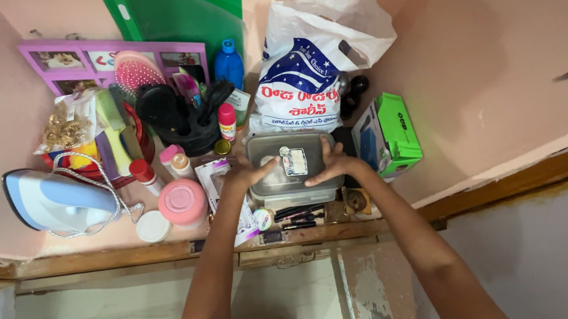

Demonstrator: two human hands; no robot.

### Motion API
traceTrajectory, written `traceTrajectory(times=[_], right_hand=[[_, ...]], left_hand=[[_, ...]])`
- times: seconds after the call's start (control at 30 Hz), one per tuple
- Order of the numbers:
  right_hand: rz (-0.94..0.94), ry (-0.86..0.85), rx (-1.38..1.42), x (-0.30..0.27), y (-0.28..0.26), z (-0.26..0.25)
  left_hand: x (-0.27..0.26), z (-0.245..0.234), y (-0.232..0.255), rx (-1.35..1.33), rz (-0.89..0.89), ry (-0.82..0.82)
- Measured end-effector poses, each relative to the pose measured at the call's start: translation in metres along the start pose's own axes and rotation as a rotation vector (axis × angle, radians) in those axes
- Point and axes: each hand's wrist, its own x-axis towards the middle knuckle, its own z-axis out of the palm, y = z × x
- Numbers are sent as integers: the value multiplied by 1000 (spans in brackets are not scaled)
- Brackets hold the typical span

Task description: The person tidies a bedroom by picking up various small items from a bed and placing them into a cluttered cabinet shelf, and later picks up makeup items from the bed to organize them.

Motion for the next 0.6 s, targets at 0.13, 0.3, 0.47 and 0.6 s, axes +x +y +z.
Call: traceTrajectory(times=[0.13, 0.3, 0.47, 0.6], right_hand=[[38, 30, 15, -20, -17, -3], [106, 57, 38, -19, -25, 5], [-59, 13, -208, -14, -18, 9], [141, -77, -177, -43, -37, -5]], left_hand=[[-35, -11, 29, 136, -164, -38], [-45, -5, 47, 489, -160, 13], [-61, 3, 50, 628, -131, 139], [-68, 10, 36, 532, 2, 338]])
